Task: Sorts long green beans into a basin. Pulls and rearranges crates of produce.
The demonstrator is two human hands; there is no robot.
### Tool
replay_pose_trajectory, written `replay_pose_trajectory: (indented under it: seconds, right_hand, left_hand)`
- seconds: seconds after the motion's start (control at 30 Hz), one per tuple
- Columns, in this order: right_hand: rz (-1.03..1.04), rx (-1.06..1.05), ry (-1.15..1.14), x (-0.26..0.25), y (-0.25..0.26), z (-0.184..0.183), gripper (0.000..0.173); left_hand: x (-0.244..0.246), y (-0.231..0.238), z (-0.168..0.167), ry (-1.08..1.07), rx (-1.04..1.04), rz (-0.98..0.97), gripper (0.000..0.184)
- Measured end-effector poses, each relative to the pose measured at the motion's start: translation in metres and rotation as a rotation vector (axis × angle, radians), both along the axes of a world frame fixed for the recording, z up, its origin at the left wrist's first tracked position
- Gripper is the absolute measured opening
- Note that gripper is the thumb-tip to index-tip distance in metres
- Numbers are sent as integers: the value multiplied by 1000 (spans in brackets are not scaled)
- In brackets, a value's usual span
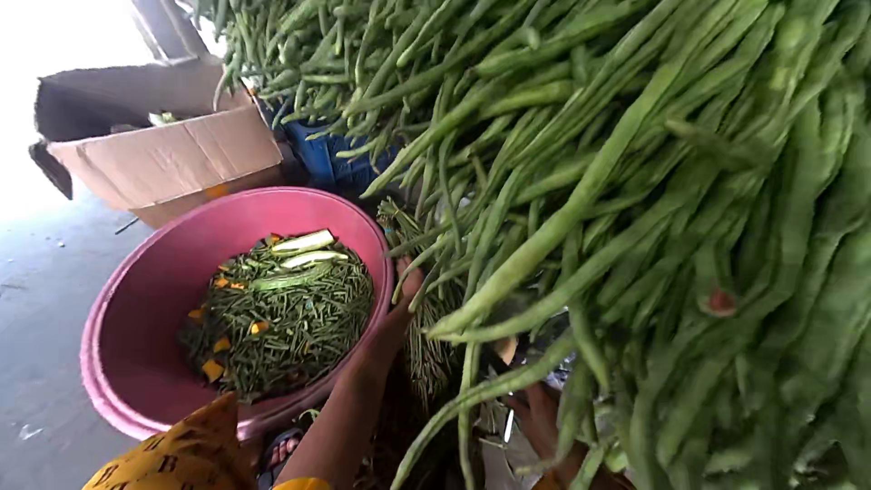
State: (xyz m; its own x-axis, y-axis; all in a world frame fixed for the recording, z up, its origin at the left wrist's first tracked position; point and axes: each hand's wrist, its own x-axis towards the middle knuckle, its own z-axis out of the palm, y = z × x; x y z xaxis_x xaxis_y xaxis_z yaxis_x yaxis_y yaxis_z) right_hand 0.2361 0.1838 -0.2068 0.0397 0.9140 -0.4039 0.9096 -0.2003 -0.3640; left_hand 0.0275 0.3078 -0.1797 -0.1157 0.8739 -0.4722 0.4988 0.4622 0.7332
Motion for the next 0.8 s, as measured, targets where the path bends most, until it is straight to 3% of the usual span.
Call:
replay_pose_trajectory:
  seconds: [0.07,0.13,0.2,0.27,0.37,0.4,0.43,0.47,0.5,0.57,0.6,0.7,0.8]
  right_hand:
    - [43,106,-13,9,0,-20,49]
    - [88,101,-98,4,2,-25,49]
    - [123,-8,-176,-6,4,-21,51]
    - [100,-140,-182,-23,5,-4,51]
    - [47,-145,-130,-37,7,5,50]
    - [44,-148,-144,-40,11,8,50]
    - [41,-149,-161,-42,15,11,49]
    - [26,-116,-165,-43,19,12,48]
    - [-5,-57,-141,-44,22,13,49]
    - [-88,85,-22,-50,29,14,61]
    - [-114,186,70,-53,32,13,68]
    - [-150,335,556,-71,34,9,73]
    - [-168,422,878,-89,30,10,60]
  left_hand:
    - [12,25,-48,47,189,134,43]
    - [8,42,-49,98,36,6,50]
    - [-2,34,-45,28,61,-1,47]
    - [-12,8,-27,-49,142,-14,46]
    - [-9,-56,30,63,324,-31,45]
    - [-6,-65,68,38,85,-54,45]
    - [-5,-61,79,-18,-81,-53,48]
    - [-7,-51,56,-80,-86,-49,52]
    - [-14,-39,0,-158,70,-65,55]
    - [-32,-17,-96,-339,373,-160,63]
    - [-38,-14,-105,-392,418,-217,66]
    - [-39,-40,-54,-336,415,-408,60]
    - [-41,-72,-9,-306,413,-576,51]
